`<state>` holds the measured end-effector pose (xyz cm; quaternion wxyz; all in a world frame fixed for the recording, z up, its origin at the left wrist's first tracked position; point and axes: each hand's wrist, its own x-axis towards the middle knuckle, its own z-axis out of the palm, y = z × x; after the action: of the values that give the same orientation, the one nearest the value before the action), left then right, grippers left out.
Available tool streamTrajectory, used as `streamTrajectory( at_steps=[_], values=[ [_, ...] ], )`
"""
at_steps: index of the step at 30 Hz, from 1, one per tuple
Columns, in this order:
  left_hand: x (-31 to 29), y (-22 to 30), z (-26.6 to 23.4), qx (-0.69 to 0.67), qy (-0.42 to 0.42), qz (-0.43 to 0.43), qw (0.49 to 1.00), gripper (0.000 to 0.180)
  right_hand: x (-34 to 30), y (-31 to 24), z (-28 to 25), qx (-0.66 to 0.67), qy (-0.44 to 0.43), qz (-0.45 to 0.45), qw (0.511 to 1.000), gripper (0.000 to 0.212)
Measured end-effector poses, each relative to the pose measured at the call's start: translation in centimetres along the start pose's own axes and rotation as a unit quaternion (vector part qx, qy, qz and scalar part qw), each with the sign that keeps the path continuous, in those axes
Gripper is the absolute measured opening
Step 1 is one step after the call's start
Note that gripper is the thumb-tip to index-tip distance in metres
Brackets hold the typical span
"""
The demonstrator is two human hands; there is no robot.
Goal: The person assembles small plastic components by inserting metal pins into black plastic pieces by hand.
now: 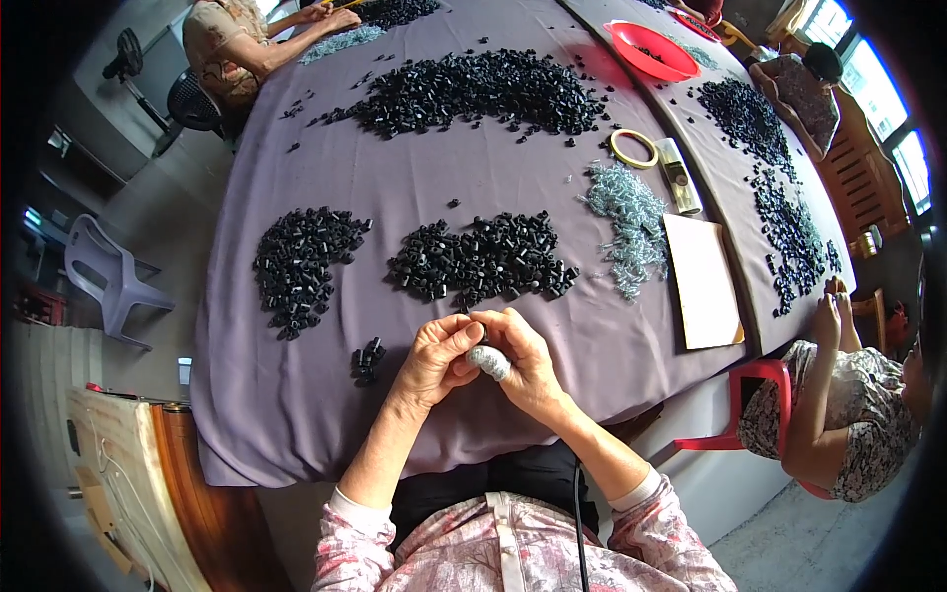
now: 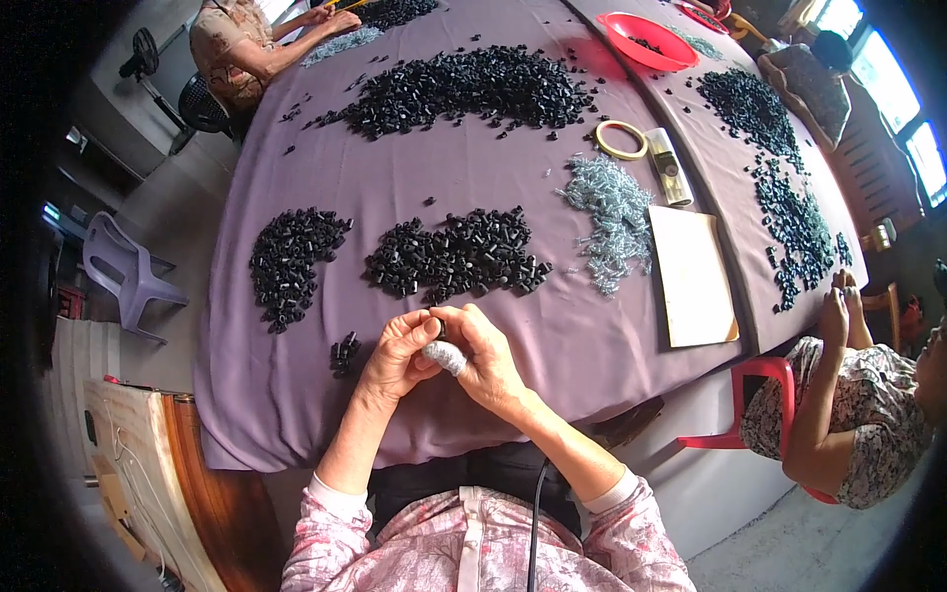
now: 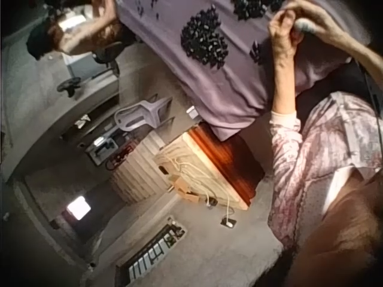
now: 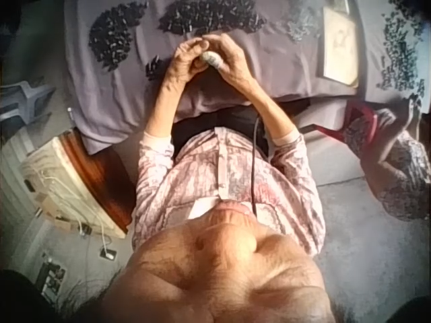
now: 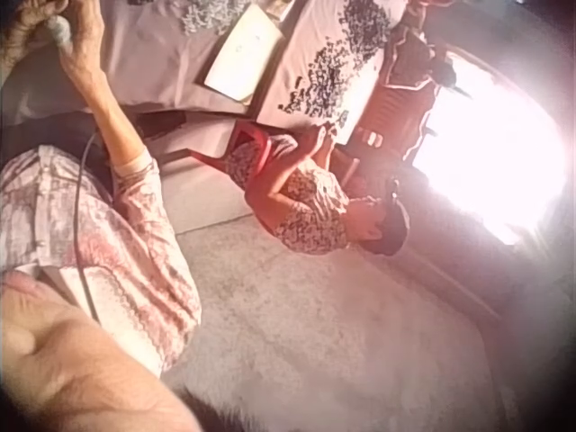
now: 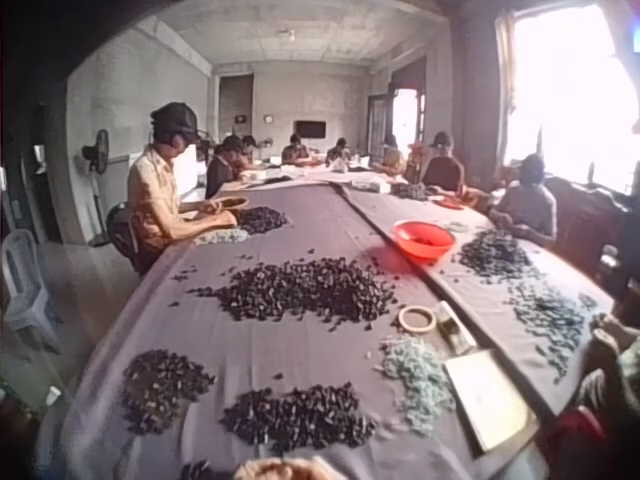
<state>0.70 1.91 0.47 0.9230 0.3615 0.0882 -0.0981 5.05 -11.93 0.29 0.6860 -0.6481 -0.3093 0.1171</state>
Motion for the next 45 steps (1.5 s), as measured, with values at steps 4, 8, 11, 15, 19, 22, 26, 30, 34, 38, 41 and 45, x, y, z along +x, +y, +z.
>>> streamTrajectory(
  at_steps=[4,8,11,15,19,22,26,30,34,38,41,45],
  values=[
    [-0.1,-0.1,0.1,-0.001,0.005,0.009,1.0,0.015,0.3,-0.4,0.2,0.05,0.019,0.017,0.998,0.03],
    [-0.1,0.1,0.5,-0.013,0.001,0.006,1.0,0.017,0.4,-0.6,-0.4,-0.031,-0.004,-0.007,1.0,0.03],
    [0.0,0.1,-0.3,0.0,-0.026,0.014,1.0,0.019,0.5,-0.8,-0.6,-0.055,-0.014,-0.011,0.998,0.03],
    [-0.2,0.2,-0.3,0.004,-0.03,0.004,1.0,0.02,0.5,-0.6,-0.6,-0.039,-0.02,-0.008,0.999,0.032],
    [-0.2,0.0,-0.2,-0.032,-0.02,-0.012,0.999,0.019,0.6,-0.3,-0.2,0.022,-0.003,-0.013,1.0,0.032],
    [-0.3,-0.1,-0.5,-0.058,-0.027,-0.006,0.998,0.017,0.8,-0.6,-0.2,-0.023,-0.02,-0.009,0.999,0.03],
    [-0.3,-0.1,-0.7,-0.072,-0.036,0.004,0.997,0.016,1.0,-0.9,0.0,-0.051,-0.012,-0.013,0.999,0.028],
    [-0.4,-0.1,-0.6,-0.082,-0.036,0.011,0.996,0.016,1.1,-0.9,0.2,-0.066,0.004,-0.04,0.997,0.026],
    [-0.6,-0.2,-0.9,-0.078,-0.034,0.017,0.996,0.014,1.2,-1.0,0.4,-0.069,-0.007,-0.046,0.997,0.024],
    [-0.4,0.0,-0.2,-0.06,-0.007,0.027,0.998,0.012,1.2,-0.8,0.5,-0.026,0.015,-0.036,0.999,0.023],
    [0.3,-0.2,-0.2,-0.052,-0.018,0.051,0.997,0.009,1.1,-1.4,0.5,0.166,0.038,0.065,0.983,0.032],
    [0.4,-0.4,-0.5,-0.016,0.023,0.077,0.997,0.01,0.5,0.2,0.5,0.112,0.082,0.058,0.989,0.013]
  ],
)
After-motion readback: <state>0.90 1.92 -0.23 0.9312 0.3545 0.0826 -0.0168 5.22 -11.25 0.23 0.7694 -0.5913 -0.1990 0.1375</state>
